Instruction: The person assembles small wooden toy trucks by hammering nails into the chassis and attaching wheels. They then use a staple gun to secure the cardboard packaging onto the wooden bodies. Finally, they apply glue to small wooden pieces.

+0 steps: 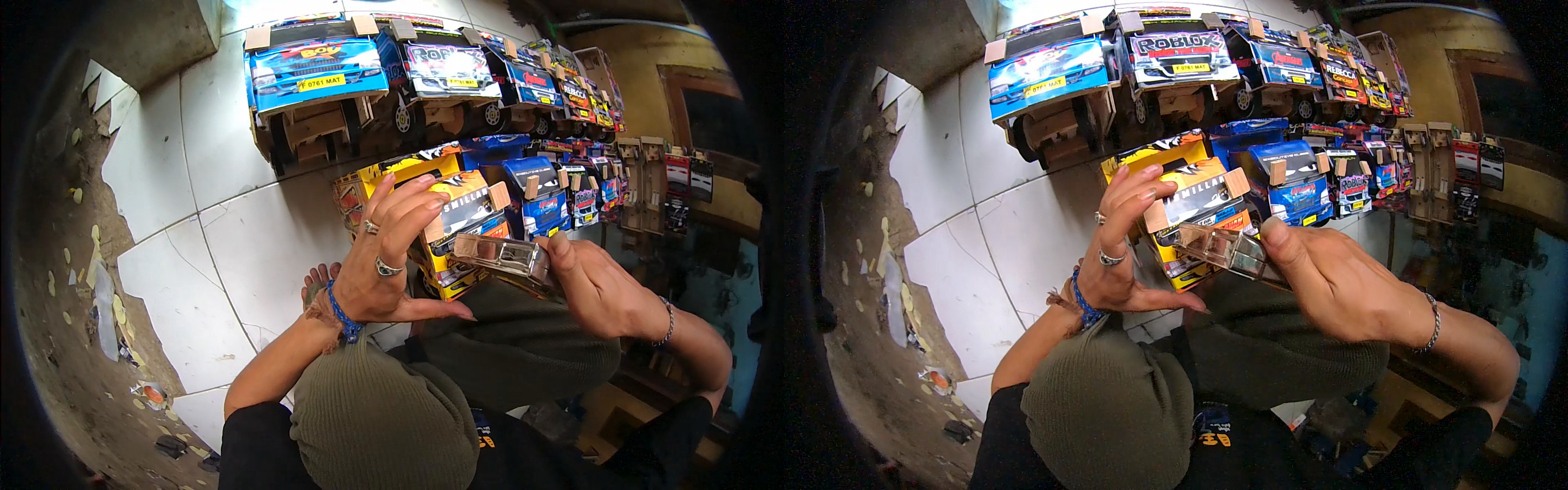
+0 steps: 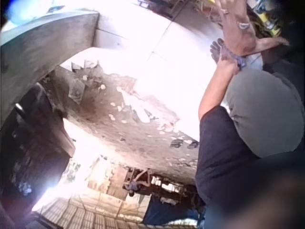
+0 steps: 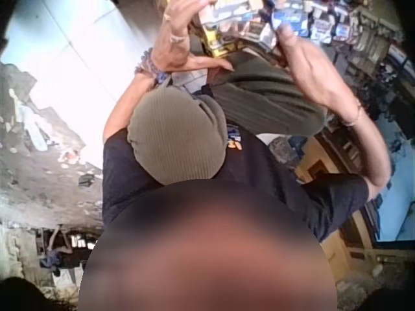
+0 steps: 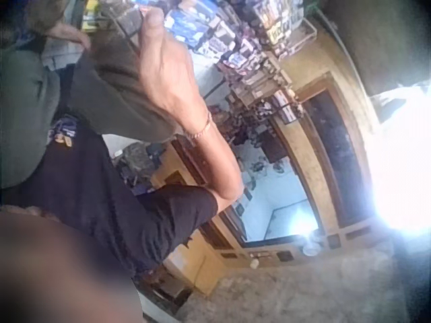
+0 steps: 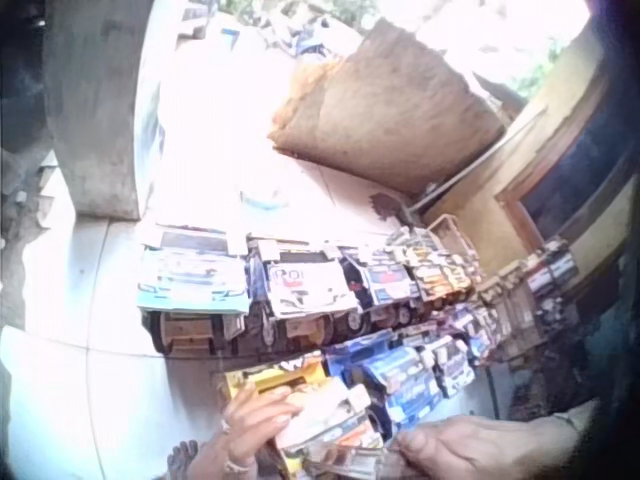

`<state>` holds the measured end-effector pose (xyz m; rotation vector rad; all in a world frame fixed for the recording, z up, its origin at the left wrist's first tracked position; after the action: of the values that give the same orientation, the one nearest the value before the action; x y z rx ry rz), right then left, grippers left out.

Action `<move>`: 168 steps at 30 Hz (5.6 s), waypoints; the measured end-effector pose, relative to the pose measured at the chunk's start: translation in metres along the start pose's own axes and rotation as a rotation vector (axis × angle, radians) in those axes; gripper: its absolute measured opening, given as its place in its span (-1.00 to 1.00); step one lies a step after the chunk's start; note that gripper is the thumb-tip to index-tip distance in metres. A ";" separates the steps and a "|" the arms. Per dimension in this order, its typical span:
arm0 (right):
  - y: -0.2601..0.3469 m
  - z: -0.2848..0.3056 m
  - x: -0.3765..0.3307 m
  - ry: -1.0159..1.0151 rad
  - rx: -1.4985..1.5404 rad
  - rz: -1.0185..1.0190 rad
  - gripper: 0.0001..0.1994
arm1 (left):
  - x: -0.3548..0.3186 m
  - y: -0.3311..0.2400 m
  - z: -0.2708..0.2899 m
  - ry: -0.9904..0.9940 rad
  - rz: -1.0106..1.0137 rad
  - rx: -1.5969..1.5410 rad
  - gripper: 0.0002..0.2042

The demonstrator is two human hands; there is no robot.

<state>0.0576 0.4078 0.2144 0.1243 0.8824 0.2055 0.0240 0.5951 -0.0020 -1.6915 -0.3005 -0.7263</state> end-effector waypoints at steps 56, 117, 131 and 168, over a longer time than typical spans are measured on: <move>-0.015 -0.036 0.008 -0.165 -0.268 0.210 -0.65 | 0.000 0.014 -0.006 -0.050 -0.017 -0.117 0.07; -0.095 -0.007 0.032 -0.833 -0.364 0.652 -0.22 | 0.117 -0.213 0.025 -0.315 1.182 -0.390 -0.59; -0.110 -0.062 0.085 -0.982 -0.353 0.757 -0.06 | 0.138 -0.154 -0.033 0.453 1.636 0.470 -0.48; -0.115 -0.068 0.091 -0.983 -0.252 0.794 -0.12 | 0.146 -0.134 -0.065 0.399 1.508 0.767 -0.50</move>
<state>0.0754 0.3182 0.0806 0.3031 -0.2178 0.9037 0.0417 0.5407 0.1985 -0.6302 0.8354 0.2287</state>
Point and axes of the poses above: each hand's wrist, its own x-axis towards the middle knuckle, its own z-axis out of the back of the hand, y = z × x, the point moved 1 cm from there along x, towards the middle knuckle, and after that the axes turned 15 degrees about -x, right-handed, at the moved point
